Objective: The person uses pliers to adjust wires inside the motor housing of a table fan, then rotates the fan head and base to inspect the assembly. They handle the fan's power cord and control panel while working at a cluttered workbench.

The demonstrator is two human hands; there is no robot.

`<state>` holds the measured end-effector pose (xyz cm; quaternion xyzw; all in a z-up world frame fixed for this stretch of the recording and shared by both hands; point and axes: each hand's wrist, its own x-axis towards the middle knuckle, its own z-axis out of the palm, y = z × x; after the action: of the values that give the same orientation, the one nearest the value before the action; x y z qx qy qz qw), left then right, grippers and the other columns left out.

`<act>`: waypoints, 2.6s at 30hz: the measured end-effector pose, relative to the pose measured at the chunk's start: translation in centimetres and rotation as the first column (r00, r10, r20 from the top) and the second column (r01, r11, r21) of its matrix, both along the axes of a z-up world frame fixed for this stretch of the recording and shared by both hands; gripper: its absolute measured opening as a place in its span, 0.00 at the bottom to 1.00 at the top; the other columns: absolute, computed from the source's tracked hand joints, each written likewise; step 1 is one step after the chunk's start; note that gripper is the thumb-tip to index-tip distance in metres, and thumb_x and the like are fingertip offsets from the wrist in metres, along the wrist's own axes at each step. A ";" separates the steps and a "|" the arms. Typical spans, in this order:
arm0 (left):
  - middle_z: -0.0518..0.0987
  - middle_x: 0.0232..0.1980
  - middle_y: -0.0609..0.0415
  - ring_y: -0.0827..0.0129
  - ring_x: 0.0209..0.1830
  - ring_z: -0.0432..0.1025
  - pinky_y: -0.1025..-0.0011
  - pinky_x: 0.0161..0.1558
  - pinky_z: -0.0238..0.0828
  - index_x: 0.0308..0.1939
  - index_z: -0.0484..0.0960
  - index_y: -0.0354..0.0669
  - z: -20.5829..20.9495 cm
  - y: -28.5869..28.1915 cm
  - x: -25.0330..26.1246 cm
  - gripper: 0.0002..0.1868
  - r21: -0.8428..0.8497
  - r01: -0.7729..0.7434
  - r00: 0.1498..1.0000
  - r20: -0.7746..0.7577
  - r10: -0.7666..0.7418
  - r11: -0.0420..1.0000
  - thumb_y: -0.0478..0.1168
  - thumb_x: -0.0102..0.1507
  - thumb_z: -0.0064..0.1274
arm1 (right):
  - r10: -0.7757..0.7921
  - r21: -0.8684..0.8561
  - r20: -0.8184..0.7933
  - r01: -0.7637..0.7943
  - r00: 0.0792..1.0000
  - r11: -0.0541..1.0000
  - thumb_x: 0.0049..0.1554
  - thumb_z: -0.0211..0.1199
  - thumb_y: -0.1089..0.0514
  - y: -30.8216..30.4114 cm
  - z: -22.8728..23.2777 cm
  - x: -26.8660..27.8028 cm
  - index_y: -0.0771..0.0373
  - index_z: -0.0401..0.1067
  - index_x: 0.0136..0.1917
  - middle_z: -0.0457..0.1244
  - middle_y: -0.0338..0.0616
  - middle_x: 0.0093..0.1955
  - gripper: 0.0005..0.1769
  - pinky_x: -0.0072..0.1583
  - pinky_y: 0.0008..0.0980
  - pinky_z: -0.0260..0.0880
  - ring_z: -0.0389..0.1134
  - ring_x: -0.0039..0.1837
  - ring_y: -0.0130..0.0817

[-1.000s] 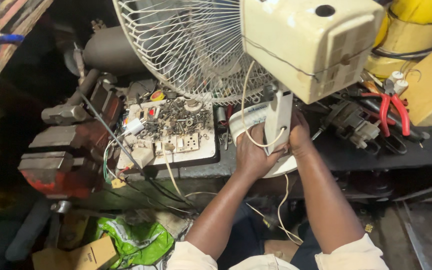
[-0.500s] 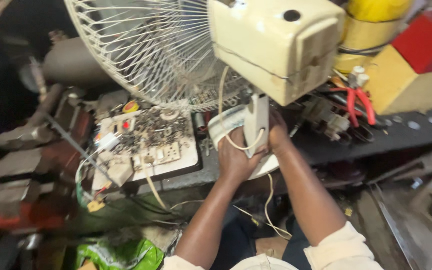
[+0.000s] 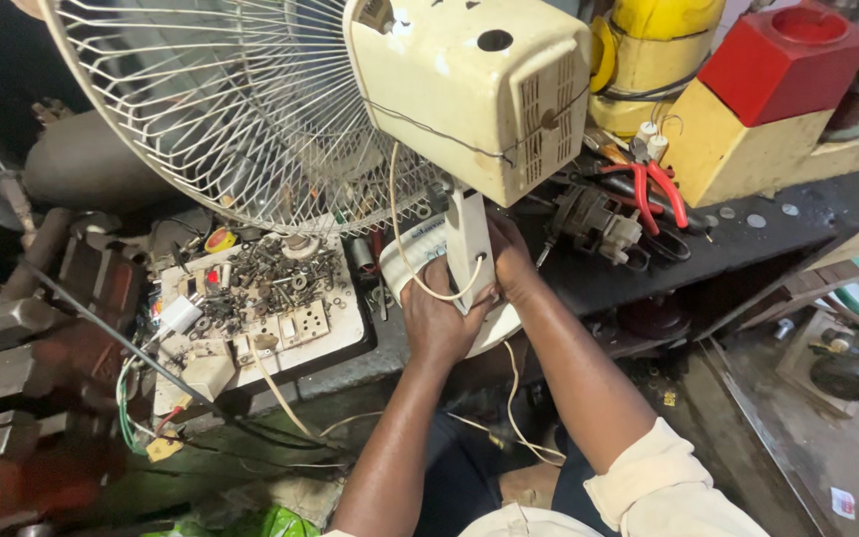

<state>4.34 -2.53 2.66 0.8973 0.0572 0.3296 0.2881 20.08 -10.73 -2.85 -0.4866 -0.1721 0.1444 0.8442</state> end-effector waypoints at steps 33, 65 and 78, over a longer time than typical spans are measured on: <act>0.78 0.61 0.40 0.48 0.63 0.72 0.52 0.68 0.60 0.68 0.72 0.33 -3.4 2.4 -1.8 0.36 -0.056 0.150 0.958 0.255 -0.131 0.987 0.52 0.61 0.60 | -0.070 0.143 -0.009 0.070 0.998 0.987 0.64 0.55 0.60 -1.8 -4.1 3.7 0.69 0.66 0.69 0.67 0.47 0.62 0.22 0.61 0.35 0.75 0.72 0.60 0.37; 0.77 0.61 0.40 0.52 0.65 0.71 0.53 0.70 0.58 0.67 0.70 0.33 -4.2 2.8 -1.3 0.34 -0.060 0.172 0.961 0.228 -0.154 0.983 0.49 0.63 0.58 | -0.414 -0.144 0.782 0.780 0.467 0.609 0.65 0.63 0.56 1.3 13.1 -2.5 0.73 0.72 0.62 0.65 0.57 0.63 0.19 0.69 0.44 0.66 0.67 0.65 0.50; 0.79 0.58 0.44 0.51 0.61 0.73 0.55 0.65 0.64 0.61 0.75 0.37 -3.6 1.7 -4.0 0.25 -0.023 0.137 0.940 0.317 -0.122 0.990 0.43 0.62 0.62 | -0.345 -0.163 0.784 0.708 0.516 0.688 0.68 0.60 0.47 1.6 9.8 0.0 0.69 0.66 0.69 0.62 0.59 0.70 0.26 0.76 0.44 0.61 0.64 0.72 0.54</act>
<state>0.31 -0.86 -0.94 0.8283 -0.0412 0.4475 0.3347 20.13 -9.17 6.91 -0.7182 -0.2760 -0.2875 0.5703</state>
